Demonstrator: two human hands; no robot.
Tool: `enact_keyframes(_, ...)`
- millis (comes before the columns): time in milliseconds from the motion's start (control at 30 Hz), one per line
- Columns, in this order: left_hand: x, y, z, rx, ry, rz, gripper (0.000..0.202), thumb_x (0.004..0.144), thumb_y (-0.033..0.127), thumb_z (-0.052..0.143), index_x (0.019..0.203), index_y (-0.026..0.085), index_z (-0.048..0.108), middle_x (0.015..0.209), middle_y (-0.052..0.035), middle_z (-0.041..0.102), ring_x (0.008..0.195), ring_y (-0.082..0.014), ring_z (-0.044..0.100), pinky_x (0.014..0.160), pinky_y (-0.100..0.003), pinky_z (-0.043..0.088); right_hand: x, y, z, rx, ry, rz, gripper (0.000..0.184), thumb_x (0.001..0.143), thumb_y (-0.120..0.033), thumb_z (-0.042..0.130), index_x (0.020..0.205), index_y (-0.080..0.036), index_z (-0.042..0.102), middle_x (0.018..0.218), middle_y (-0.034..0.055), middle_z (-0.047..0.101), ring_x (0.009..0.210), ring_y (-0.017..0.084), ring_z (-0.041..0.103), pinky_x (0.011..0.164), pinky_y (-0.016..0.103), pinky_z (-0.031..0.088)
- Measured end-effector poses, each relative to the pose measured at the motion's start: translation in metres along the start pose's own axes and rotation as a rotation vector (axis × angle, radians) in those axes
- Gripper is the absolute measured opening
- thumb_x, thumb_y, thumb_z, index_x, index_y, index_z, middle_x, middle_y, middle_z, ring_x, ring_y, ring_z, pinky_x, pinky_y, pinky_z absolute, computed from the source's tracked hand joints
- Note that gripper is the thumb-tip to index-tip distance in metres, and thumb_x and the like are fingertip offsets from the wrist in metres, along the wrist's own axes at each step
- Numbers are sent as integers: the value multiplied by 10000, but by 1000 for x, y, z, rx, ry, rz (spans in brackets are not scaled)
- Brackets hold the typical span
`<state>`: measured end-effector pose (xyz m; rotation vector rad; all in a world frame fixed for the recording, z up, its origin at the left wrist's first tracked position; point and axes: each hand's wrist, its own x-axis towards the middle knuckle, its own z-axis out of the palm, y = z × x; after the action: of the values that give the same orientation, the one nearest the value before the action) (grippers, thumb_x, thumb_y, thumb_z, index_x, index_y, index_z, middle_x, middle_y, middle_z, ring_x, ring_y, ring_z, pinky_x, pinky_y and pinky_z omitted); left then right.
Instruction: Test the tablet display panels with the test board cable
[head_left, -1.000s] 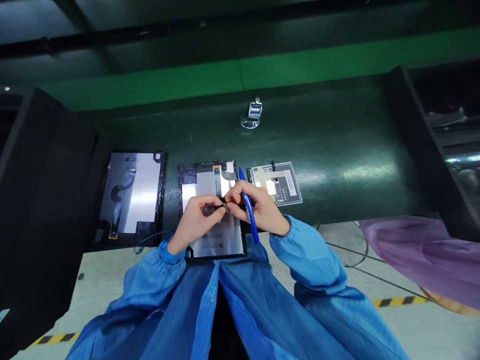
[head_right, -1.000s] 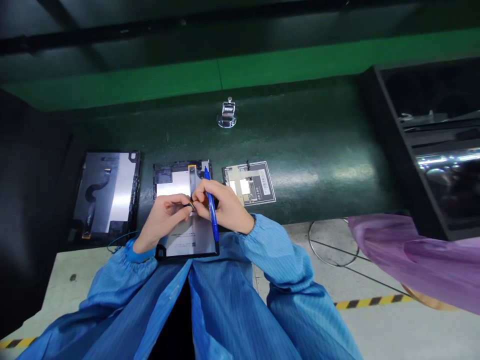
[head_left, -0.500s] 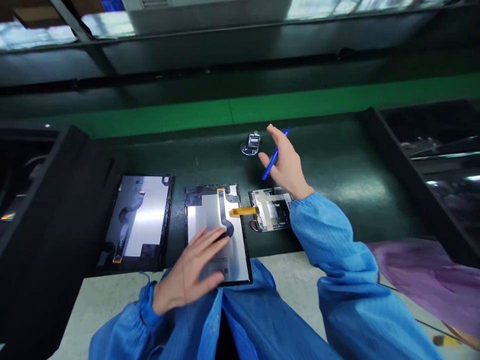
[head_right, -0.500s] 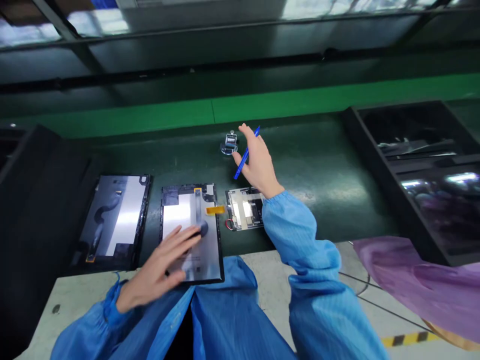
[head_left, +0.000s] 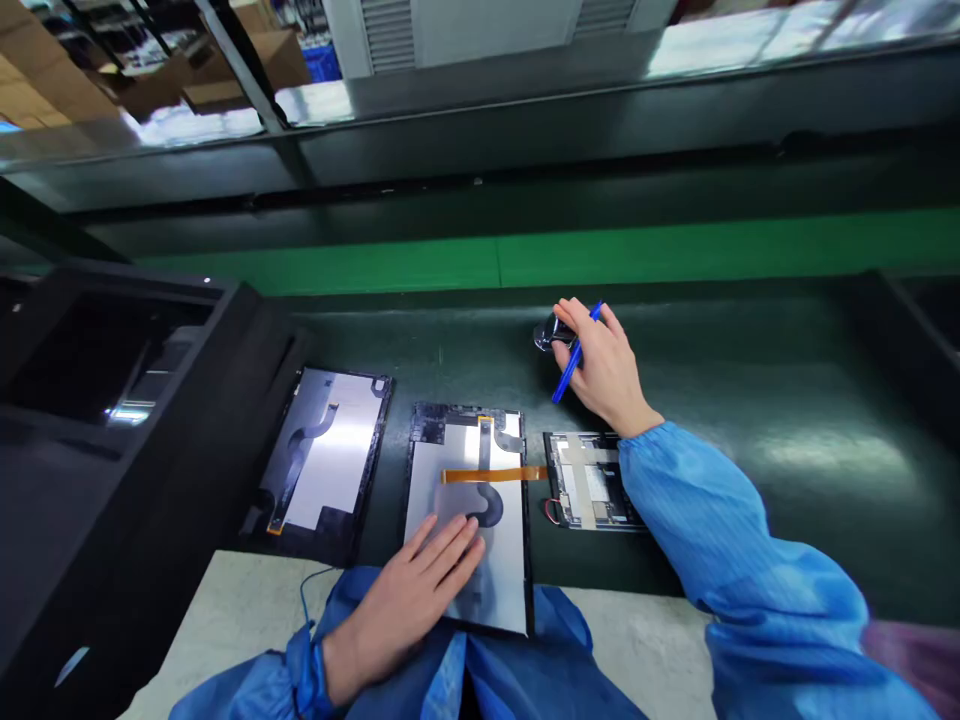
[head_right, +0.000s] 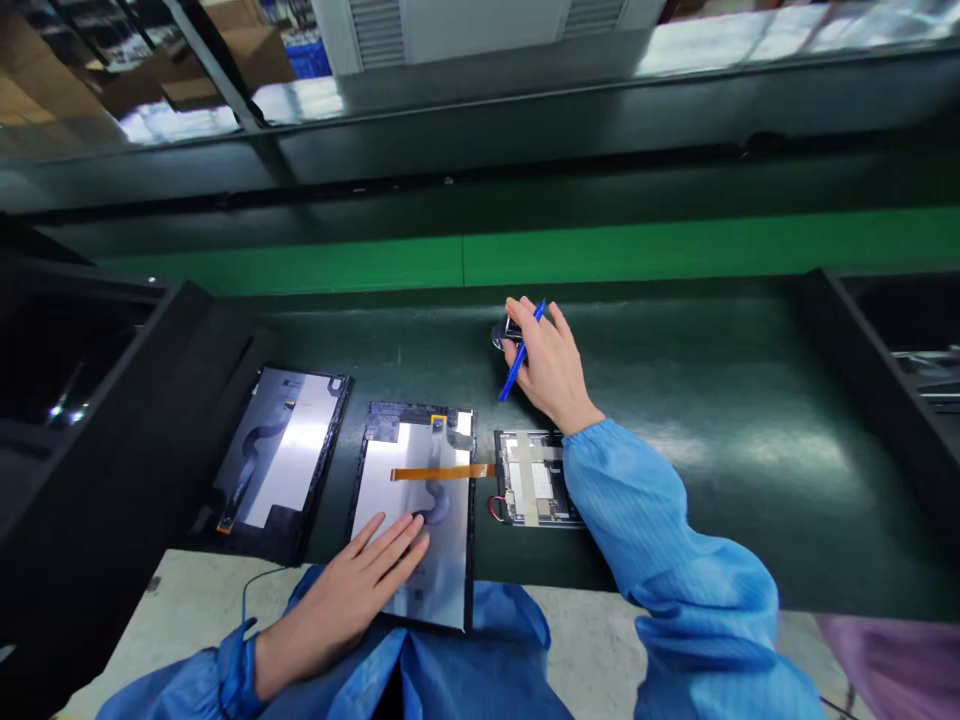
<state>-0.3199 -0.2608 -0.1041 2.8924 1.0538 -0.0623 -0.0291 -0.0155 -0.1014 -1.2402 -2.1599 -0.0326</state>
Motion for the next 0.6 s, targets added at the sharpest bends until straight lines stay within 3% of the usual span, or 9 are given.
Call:
enact_keyframes(133, -8, -10, -19, 17, 162, 12, 521, 935, 3, 363, 1426, 86, 516, 1496, -126, 513, 1404, -262, 471, 1160, -451, 429, -2, 4, -1, 46, 27, -7, 620, 968, -278, 445, 1556, -154, 291, 1385, 158, 620, 1185, 292, 665, 1210, 599, 321)
enact_keyframes(267, -13, -33, -52, -15, 345, 69, 374, 978, 69, 447, 1313, 89, 614, 1383, -115, 624, 1360, -265, 521, 1179, -447, 413, -3, 14, -1, -60, 34, -65, 626, 977, -340, 468, 1560, -155, 333, 904, 100, 738, 796, 242, 720, 1242, 544, 274)
enact_keyframes(367, -10, -53, -80, -69, 510, 17, 341, 949, 118, 595, 1289, 121, 617, 1277, -110, 695, 1267, -231, 610, 1115, -384, 500, 3, 18, 3, -160, 37, -130, 602, 990, -363, 444, 1545, -143, 364, 820, 115, 730, 739, 248, 720, 1192, 453, 384)
enact_keyframes(433, -11, -62, -99, -229, 675, -94, 389, 935, 117, 630, 1320, 156, 594, 1205, -104, 731, 1177, -219, 673, 1022, -355, 577, 10, 17, 2, -195, 79, -137, 600, 991, -371, 422, 1545, -152, 356, 936, 150, 763, 826, 272, 745, 1054, 423, 520)
enact_keyframes(500, -22, -64, -117, -363, 820, -255, 371, 953, 115, 596, 1313, 204, 609, 1142, -83, 757, 1071, -221, 724, 903, -337, 634, 15, 12, -1, -217, 128, -86, 595, 988, -391, 415, 1539, -172, 361, 1064, 144, 771, 947, 285, 750, 807, 392, 607)
enact_keyframes(567, -43, -61, -134, -264, 968, -477, 301, 936, 113, 616, 1200, 239, 686, 1073, -40, 776, 912, -203, 761, 771, -295, 649, 17, 7, -6, -213, 156, -48, 581, 986, -404, 408, 1519, -172, 385, 1118, 115, 769, 1020, 284, 741, 642, 360, 595)
enact_keyframes(600, -57, -59, -142, -122, 1050, -605, 258, 901, 110, 662, 1114, 242, 722, 1021, -15, 781, 823, -184, 759, 717, -276, 637, 16, 6, -8, -204, 167, -54, 573, 988, -403, 400, 1506, -157, 397, 1123, 110, 769, 1041, 287, 736, 637, 354, 593)
